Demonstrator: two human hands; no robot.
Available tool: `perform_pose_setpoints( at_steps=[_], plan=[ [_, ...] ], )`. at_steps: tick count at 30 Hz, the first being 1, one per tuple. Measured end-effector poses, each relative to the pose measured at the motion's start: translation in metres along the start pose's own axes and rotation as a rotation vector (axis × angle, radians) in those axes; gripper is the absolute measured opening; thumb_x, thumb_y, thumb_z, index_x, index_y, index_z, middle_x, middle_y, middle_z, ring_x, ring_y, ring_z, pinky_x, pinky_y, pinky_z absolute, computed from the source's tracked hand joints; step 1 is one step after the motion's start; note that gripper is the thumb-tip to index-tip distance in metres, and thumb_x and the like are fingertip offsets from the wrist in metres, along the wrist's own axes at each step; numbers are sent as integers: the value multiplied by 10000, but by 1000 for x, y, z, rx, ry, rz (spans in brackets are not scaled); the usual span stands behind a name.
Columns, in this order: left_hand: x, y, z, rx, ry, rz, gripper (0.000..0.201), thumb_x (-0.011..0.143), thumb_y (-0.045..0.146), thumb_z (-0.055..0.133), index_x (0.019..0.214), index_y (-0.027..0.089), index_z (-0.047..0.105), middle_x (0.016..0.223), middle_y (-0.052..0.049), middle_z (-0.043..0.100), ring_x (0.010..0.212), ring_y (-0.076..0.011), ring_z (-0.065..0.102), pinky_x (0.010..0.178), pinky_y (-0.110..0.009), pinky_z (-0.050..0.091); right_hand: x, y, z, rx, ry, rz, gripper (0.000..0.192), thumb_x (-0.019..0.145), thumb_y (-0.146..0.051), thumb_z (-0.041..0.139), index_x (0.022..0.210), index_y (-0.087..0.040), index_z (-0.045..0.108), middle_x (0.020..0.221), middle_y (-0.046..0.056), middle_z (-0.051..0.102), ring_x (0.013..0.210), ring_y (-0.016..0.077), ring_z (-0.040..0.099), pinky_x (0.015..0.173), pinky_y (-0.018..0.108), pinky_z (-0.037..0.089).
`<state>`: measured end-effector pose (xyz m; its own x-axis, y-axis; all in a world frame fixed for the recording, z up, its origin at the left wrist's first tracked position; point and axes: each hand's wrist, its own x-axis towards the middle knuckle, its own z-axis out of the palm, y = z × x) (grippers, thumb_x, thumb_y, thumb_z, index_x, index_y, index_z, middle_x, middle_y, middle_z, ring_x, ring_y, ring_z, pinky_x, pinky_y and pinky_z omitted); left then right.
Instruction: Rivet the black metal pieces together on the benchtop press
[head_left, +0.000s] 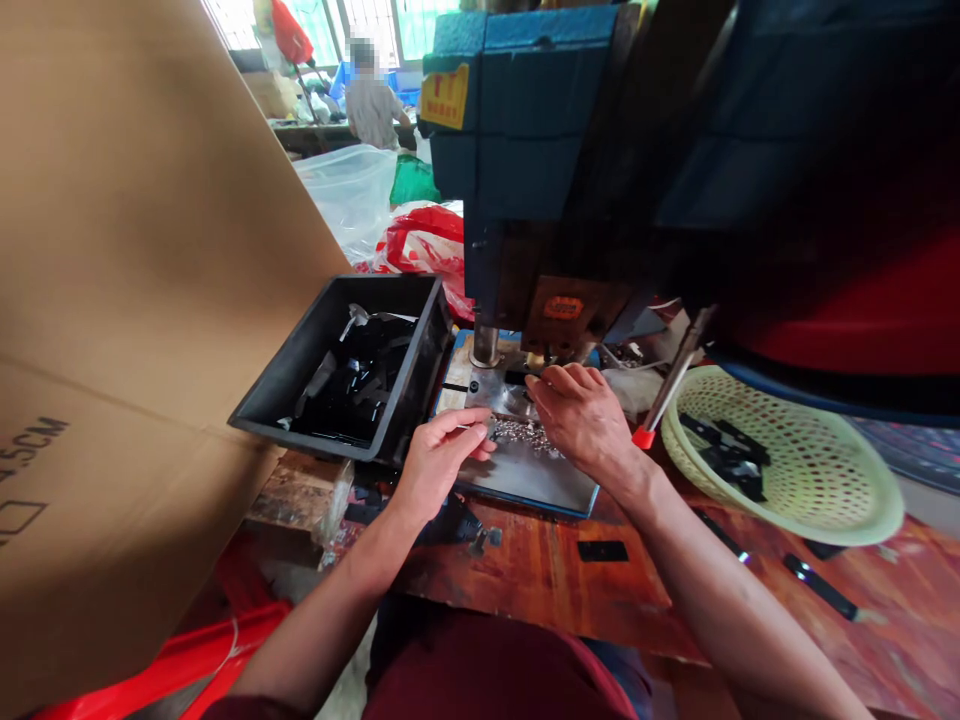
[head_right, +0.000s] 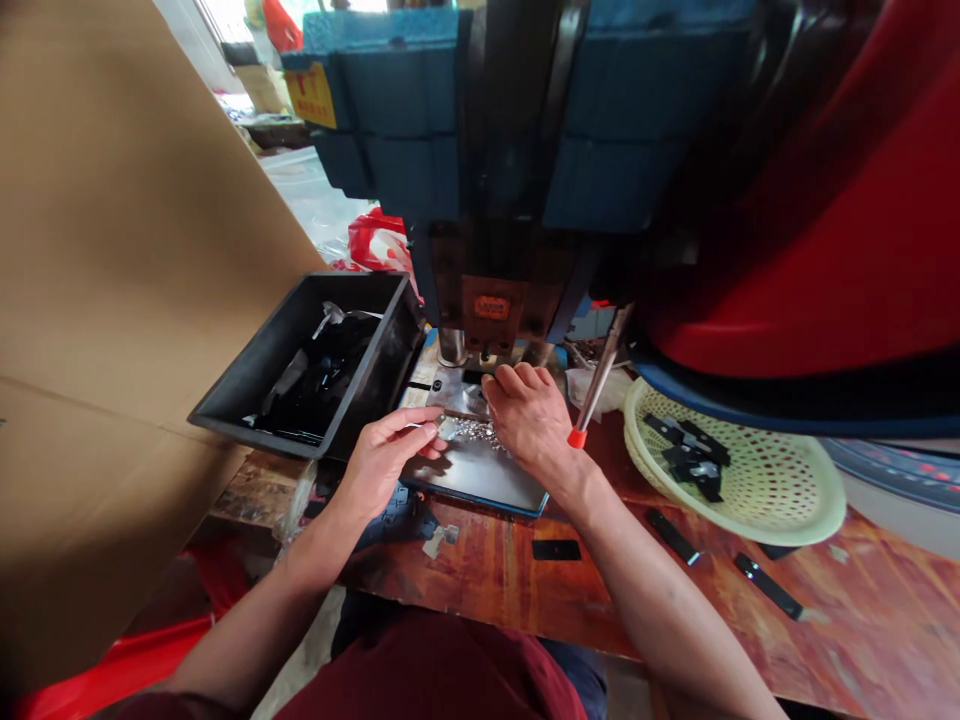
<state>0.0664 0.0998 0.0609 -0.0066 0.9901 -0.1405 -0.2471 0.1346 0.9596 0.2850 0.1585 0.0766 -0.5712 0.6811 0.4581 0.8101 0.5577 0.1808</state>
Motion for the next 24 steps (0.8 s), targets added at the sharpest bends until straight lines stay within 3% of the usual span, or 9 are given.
perform_pose_setpoints(
  at_steps=[12, 20, 24],
  plan=[
    [-1, 2, 2, 23, -4, -1, 382, 769, 382, 878, 1054, 133, 828, 927, -95, 798, 744, -185, 755, 675, -287, 613, 4, -3, -4, 19, -30, 29, 192, 1019, -175, 531, 1033, -189, 722, 952, 82, 680, 883, 240, 496, 795, 376, 322],
    [-3, 0, 2, 36, -11, -5, 382, 775, 381, 872, 1058, 129, 822, 903, -97, 798, 748, -196, 756, 683, -303, 610, 5, 1, -3, 51, -32, 22, 223, 1018, -179, 511, 1051, -210, 729, 954, 86, 692, 869, 239, 502, 780, 383, 328],
    [-3, 1, 2, 38, -21, -16, 390, 778, 378, 871, 1082, 141, 812, 867, -78, 798, 743, -189, 755, 685, -287, 601, -1, -6, -9, 229, 26, 169, 263, 1056, -249, 481, 1037, -200, 738, 951, 95, 707, 880, 233, 569, 803, 382, 393]
  ],
)
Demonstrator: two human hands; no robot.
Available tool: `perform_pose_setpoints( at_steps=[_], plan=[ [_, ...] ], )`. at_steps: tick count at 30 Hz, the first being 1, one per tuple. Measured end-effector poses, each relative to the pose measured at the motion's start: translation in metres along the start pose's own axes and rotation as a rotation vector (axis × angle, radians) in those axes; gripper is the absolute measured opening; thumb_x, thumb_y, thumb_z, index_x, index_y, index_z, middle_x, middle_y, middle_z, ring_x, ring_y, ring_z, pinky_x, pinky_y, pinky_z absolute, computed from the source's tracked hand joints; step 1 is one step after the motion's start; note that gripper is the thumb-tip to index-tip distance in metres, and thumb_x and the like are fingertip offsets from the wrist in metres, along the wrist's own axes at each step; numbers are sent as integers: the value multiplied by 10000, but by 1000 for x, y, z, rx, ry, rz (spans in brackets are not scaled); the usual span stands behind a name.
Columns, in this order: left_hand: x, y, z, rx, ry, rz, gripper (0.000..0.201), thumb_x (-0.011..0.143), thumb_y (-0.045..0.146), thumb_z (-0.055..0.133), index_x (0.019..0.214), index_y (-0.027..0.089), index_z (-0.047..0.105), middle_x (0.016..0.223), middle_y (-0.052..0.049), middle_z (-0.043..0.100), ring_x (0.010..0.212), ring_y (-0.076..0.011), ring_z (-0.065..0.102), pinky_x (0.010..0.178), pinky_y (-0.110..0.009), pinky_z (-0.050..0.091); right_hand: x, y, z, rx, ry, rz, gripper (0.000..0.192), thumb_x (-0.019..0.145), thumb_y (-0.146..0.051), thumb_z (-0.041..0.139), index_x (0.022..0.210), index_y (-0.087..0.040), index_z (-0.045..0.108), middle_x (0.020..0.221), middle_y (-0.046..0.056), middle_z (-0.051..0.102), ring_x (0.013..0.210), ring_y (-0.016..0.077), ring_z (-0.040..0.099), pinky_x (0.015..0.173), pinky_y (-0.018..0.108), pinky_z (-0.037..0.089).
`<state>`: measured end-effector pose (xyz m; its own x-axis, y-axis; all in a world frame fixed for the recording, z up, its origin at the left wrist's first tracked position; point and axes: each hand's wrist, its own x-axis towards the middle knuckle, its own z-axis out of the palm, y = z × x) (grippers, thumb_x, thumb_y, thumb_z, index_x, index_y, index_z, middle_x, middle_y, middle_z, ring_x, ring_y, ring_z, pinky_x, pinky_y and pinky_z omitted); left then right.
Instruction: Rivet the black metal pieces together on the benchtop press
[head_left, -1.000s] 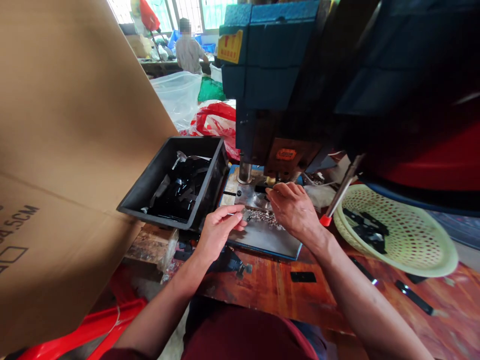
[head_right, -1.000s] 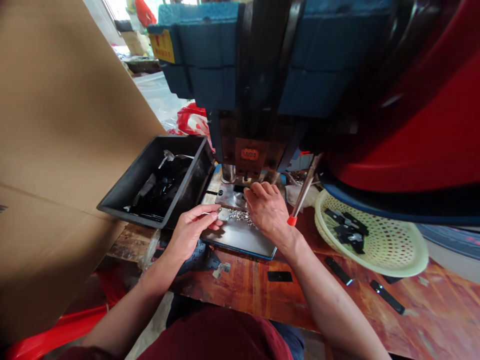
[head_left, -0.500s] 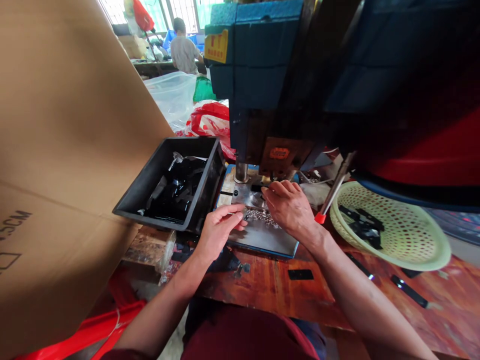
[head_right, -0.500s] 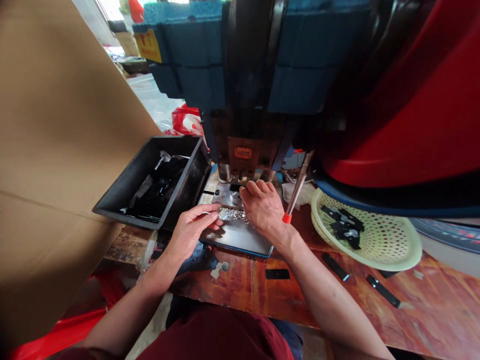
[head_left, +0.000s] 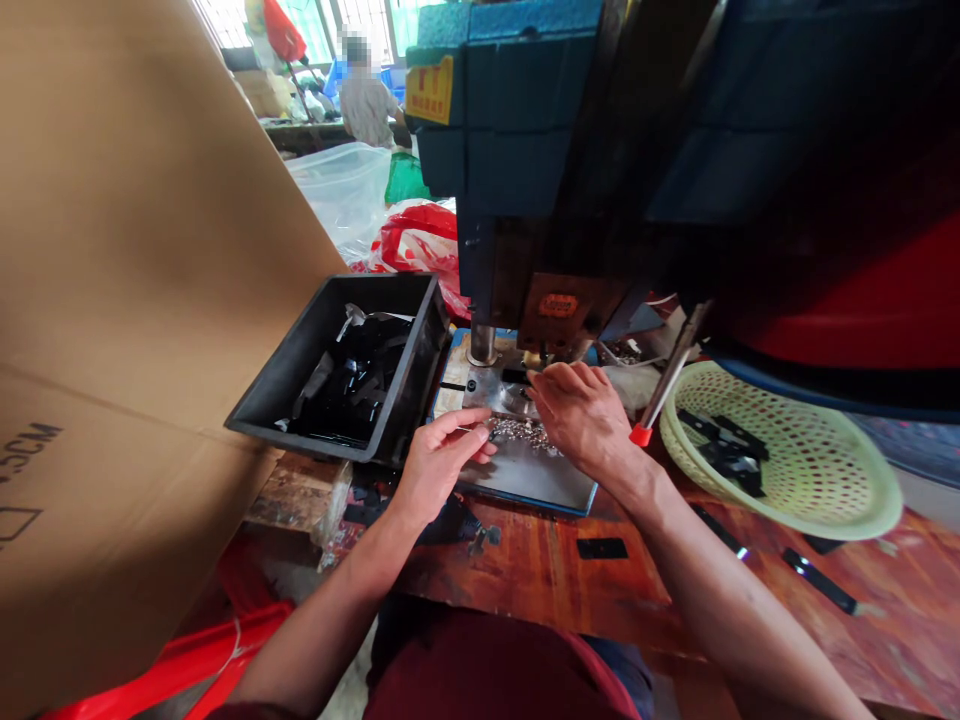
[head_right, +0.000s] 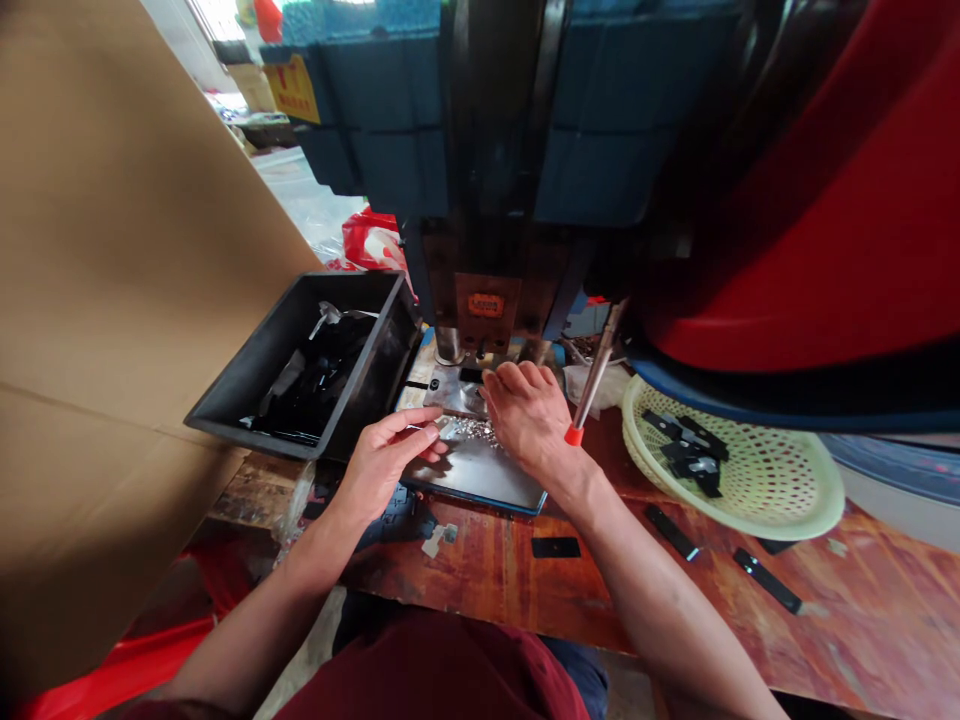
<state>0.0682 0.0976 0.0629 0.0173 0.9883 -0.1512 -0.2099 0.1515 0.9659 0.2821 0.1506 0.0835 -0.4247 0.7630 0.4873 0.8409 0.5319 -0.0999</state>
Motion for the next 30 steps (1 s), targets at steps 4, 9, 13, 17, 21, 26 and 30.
perform_pose_setpoints(
  at_steps=[4, 9, 13, 17, 21, 26, 30],
  plan=[
    [1, 3, 3, 0, -67, -16, 374, 779, 382, 878, 1061, 151, 791, 829, -51, 778, 732, -185, 754, 675, -278, 600, -16, -18, -10, 559, -93, 204, 280, 1059, -405, 521, 1025, -216, 726, 924, 55, 716, 847, 194, 645, 771, 332, 476],
    [4, 5, 12, 39, -154, 6, 346, 808, 397, 860, 1045, 164, 764, 820, -33, 738, 726, -191, 748, 688, -304, 615, -25, -25, -8, 874, -220, 401, 318, 985, -498, 595, 863, -222, 693, 763, 2, 666, 697, 152, 557, 647, 296, 421],
    [11, 7, 13, 426, -94, 386, 276, 883, 352, 814, 1125, 225, 782, 1111, -76, 721, 793, -169, 716, 736, -313, 607, -20, -17, 2, 1086, -165, 623, 402, 898, -610, 669, 839, -213, 670, 675, -27, 582, 614, 126, 470, 578, 278, 369],
    [27, 7, 11, 802, -78, 822, 198, 984, 304, 713, 1157, 233, 777, 1112, -89, 687, 1016, -227, 690, 934, -393, 581, -14, -14, 8, 1282, -100, 737, 478, 803, -672, 750, 827, -205, 653, 654, -35, 561, 564, 104, 440, 534, 265, 331],
    [43, 8, 11, 995, -68, 958, 226, 1020, 319, 661, 1211, 228, 740, 1111, -91, 687, 1058, -242, 654, 968, -424, 556, -9, -14, 12, 1312, -48, 786, 524, 771, -711, 767, 769, -208, 622, 617, -37, 546, 528, 94, 413, 501, 261, 299],
    [67, 15, 9, 1042, -83, 941, 183, 1021, 284, 656, 1170, 214, 736, 1107, -88, 684, 1080, -245, 627, 992, -423, 535, -14, -3, 14, 1183, 70, 806, 553, 847, -734, 694, 1017, -208, 687, 684, -34, 579, 522, 93, 409, 482, 265, 298],
    [84, 19, 6, 1075, -126, 852, 169, 1001, 249, 683, 1151, 209, 748, 1114, -88, 694, 1108, -255, 618, 996, -434, 516, -25, 3, 10, 1138, 82, 782, 492, 877, -683, 700, 1026, -214, 693, 683, -38, 556, 553, 100, 406, 502, 264, 311]
  ],
)
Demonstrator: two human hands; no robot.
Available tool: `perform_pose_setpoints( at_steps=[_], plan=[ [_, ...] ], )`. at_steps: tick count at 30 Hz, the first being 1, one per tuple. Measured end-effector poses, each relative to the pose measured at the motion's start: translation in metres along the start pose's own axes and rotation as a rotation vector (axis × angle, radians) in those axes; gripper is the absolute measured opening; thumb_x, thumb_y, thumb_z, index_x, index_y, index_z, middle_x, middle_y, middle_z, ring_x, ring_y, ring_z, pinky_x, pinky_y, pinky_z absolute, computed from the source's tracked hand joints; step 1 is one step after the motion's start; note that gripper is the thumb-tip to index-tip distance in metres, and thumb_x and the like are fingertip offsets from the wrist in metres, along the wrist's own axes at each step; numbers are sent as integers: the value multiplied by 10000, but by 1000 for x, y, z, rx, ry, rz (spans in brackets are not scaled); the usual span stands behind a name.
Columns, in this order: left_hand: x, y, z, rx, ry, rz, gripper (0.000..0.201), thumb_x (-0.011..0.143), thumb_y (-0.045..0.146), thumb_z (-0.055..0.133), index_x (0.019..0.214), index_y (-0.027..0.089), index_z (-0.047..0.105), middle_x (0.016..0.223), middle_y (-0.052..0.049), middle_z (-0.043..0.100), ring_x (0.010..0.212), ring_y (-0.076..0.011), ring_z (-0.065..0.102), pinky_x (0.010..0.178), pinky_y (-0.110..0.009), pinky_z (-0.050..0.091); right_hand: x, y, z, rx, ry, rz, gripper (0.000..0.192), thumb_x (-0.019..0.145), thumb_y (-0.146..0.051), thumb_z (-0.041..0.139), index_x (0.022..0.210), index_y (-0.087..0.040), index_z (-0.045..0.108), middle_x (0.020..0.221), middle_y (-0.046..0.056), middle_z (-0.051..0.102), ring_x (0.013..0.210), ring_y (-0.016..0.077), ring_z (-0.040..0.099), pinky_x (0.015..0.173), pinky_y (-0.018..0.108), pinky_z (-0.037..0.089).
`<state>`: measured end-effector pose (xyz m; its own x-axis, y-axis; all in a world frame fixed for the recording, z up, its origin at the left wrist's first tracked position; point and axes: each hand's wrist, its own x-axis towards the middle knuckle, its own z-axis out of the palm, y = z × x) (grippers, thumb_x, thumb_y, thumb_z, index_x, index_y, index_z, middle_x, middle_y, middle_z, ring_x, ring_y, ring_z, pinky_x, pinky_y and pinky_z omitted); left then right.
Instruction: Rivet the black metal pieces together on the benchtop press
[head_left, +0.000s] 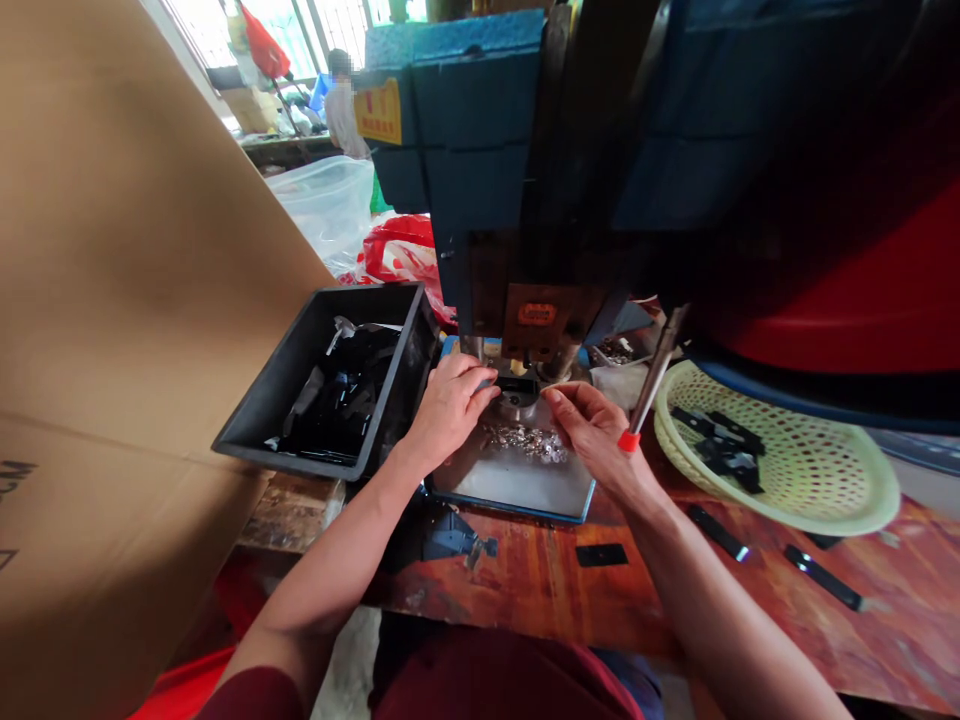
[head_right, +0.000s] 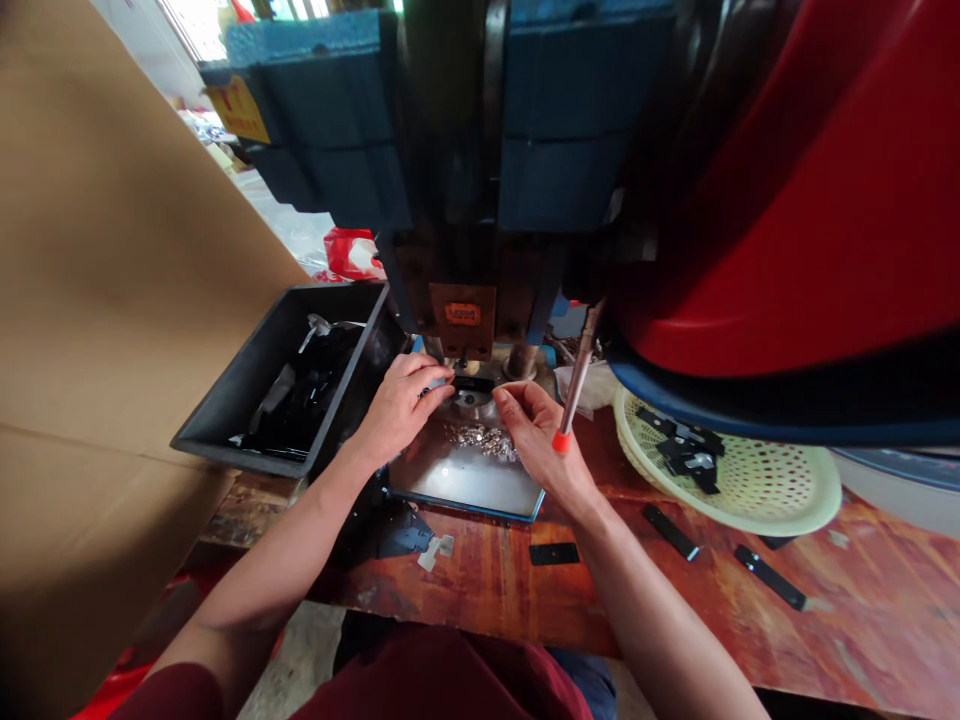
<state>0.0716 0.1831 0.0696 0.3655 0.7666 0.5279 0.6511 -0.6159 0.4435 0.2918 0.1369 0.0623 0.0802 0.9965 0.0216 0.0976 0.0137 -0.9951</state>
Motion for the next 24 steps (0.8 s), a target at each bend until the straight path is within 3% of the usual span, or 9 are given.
perform_pose_setpoints(
  at_steps=[9, 16, 24],
  plan=[
    [10, 0, -3, 48, -143, -15, 194, 1028, 285, 648, 1172, 227, 763, 1185, -89, 698, 1165, -269, 617, 984, -437, 471, -10, 0, -5, -75, -8, -28, 424, 892, -635, 693, 953, -216, 707, 670, -18, 575, 585, 125, 415, 526, 278, 320],
    [3, 6, -5, 115, -86, 78, 259, 1064, 279, 582, 1272, 247, 732, 1211, -86, 697, 1151, -266, 580, 929, -419, 430, -13, 1, -10, -52, 1, -1, 444, 883, -645, 709, 986, -213, 702, 692, -17, 571, 589, 122, 403, 524, 278, 302],
    [3, 7, -5, 189, -123, 141, 251, 1071, 252, 557, 1198, 276, 773, 1225, -67, 714, 1145, -277, 531, 890, -422, 389, -16, 4, -20, -121, 26, -49, 475, 904, -672, 668, 1000, -208, 710, 703, -1, 600, 608, 138, 468, 533, 285, 362]
  ],
)
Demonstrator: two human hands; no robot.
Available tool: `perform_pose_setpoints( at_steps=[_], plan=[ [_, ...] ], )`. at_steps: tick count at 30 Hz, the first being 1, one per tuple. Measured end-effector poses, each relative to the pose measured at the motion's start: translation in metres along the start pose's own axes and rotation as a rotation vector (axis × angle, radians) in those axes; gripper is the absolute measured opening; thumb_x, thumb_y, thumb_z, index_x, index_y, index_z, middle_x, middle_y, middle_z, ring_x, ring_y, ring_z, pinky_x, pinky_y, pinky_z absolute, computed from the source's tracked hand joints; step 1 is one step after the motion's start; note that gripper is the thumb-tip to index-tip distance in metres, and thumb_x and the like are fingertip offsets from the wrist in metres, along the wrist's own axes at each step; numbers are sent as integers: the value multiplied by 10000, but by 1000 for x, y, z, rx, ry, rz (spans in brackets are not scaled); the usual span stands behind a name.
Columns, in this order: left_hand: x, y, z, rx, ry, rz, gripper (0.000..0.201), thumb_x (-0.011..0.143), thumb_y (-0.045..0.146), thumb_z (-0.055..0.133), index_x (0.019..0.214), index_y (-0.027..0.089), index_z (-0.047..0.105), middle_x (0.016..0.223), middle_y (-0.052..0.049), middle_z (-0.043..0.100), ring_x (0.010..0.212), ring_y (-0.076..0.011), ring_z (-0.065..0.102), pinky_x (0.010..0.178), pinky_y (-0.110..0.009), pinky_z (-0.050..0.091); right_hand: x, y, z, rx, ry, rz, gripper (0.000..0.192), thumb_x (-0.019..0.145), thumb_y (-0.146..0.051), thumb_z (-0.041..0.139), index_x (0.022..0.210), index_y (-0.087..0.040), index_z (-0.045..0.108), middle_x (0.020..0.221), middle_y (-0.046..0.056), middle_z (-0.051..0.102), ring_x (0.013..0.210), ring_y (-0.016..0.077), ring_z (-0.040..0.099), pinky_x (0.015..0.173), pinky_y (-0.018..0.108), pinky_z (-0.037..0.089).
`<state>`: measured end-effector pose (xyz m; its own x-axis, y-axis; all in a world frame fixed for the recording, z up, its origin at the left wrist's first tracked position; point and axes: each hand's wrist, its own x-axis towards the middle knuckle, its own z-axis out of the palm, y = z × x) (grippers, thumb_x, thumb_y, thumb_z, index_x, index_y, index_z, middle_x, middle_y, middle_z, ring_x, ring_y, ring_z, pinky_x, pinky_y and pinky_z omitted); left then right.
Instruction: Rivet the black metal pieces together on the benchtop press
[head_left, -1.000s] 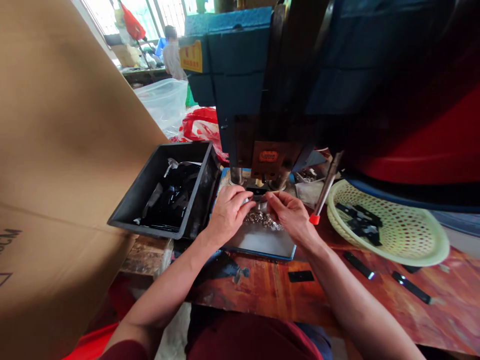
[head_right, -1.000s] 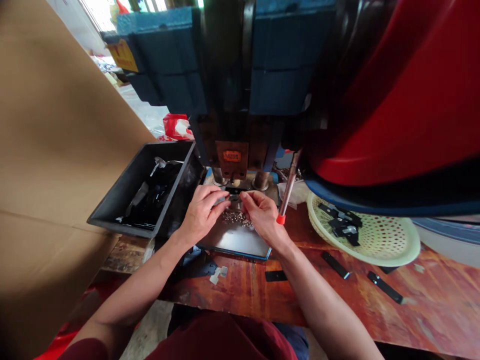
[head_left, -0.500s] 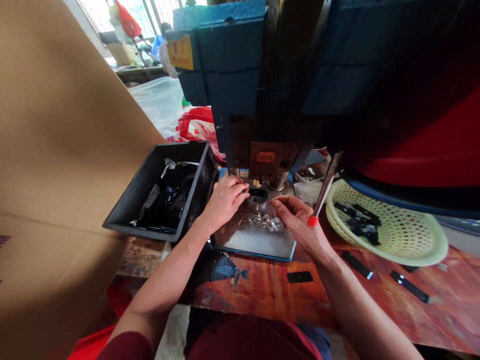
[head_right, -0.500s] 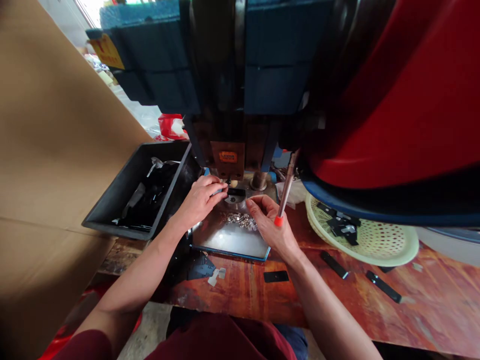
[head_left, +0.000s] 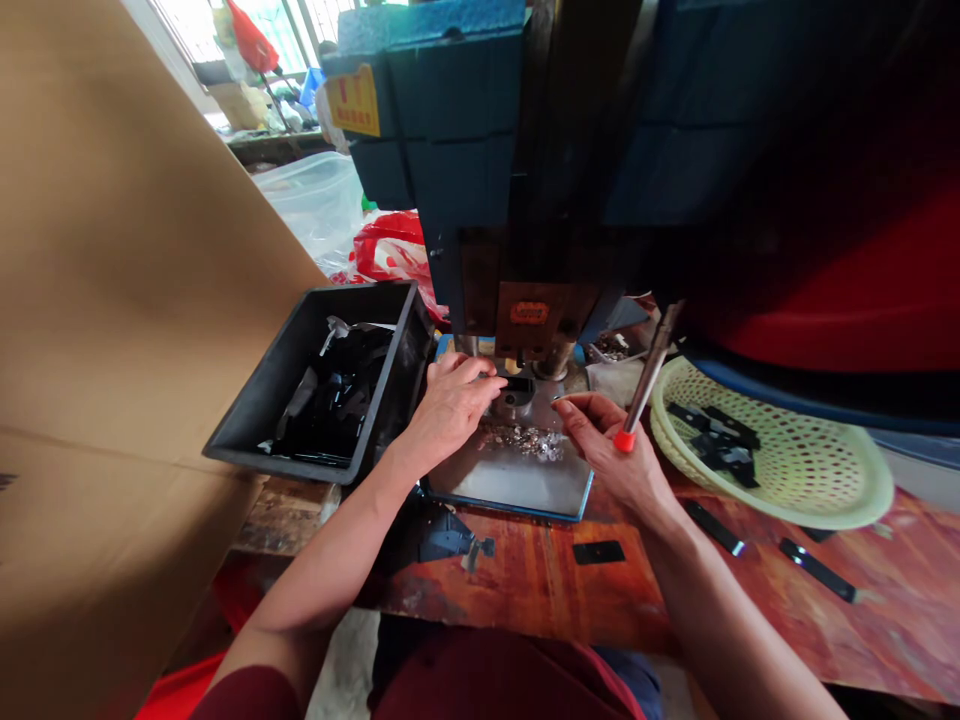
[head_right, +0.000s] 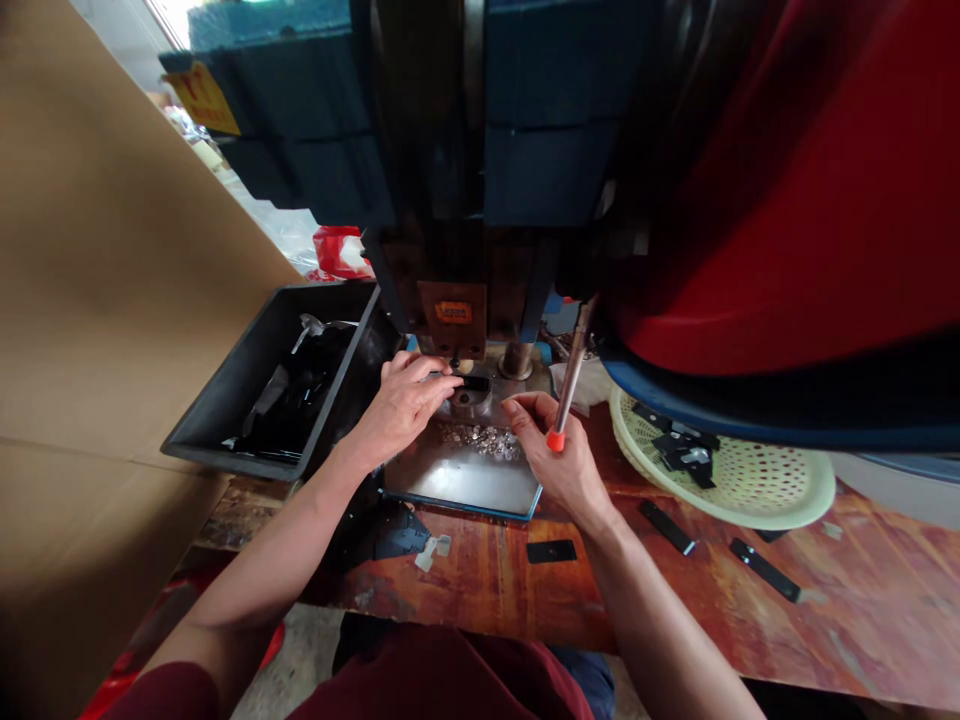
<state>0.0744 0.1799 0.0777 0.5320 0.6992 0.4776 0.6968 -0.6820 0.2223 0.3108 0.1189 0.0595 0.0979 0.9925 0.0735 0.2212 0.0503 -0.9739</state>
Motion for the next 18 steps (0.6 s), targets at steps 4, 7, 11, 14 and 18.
perform_pose_setpoints(
  at_steps=[4, 7, 11, 14, 18],
  plan=[
    [1, -3, -1, 0, -4, 12, 243, 1068, 260, 567, 1185, 274, 780, 1231, -59, 721, 1147, -278, 525, 886, -422, 382, 0, 3, -7, -21, 36, -5, 468, 903, -660, 681, 997, -203, 716, 714, 8, 608, 606, 135, 473, 519, 280, 364],
    [3, -2, -3, 6, -25, 6, 238, 1069, 270, 571, 1183, 276, 779, 1235, -50, 728, 1149, -279, 524, 891, -429, 377, 0, 3, -11, -9, 65, 33, 475, 886, -659, 707, 987, -195, 718, 704, 0, 584, 594, 122, 454, 496, 262, 338],
    [5, -1, -6, 23, -62, 23, 235, 1071, 275, 566, 1172, 271, 778, 1220, -48, 736, 1140, -279, 532, 899, -440, 385, -1, -1, -20, 66, 111, 55, 478, 889, -671, 706, 983, -202, 723, 702, -8, 578, 569, 112, 446, 477, 249, 325],
    [3, -1, -4, 15, -25, 20, 242, 1070, 265, 568, 1229, 252, 749, 1241, -63, 728, 1154, -279, 541, 908, -439, 412, -7, -11, -32, 177, 245, -40, 454, 966, -668, 604, 1001, -233, 730, 720, 0, 605, 568, 124, 476, 488, 258, 365],
    [-8, -1, -2, -72, 133, -57, 241, 1071, 225, 555, 1249, 217, 717, 1213, -86, 723, 1126, -262, 579, 939, -440, 472, -19, -28, -44, 75, 152, -212, 317, 976, -567, 659, 1048, -268, 736, 802, 10, 661, 694, 152, 590, 628, 284, 470]
  ],
)
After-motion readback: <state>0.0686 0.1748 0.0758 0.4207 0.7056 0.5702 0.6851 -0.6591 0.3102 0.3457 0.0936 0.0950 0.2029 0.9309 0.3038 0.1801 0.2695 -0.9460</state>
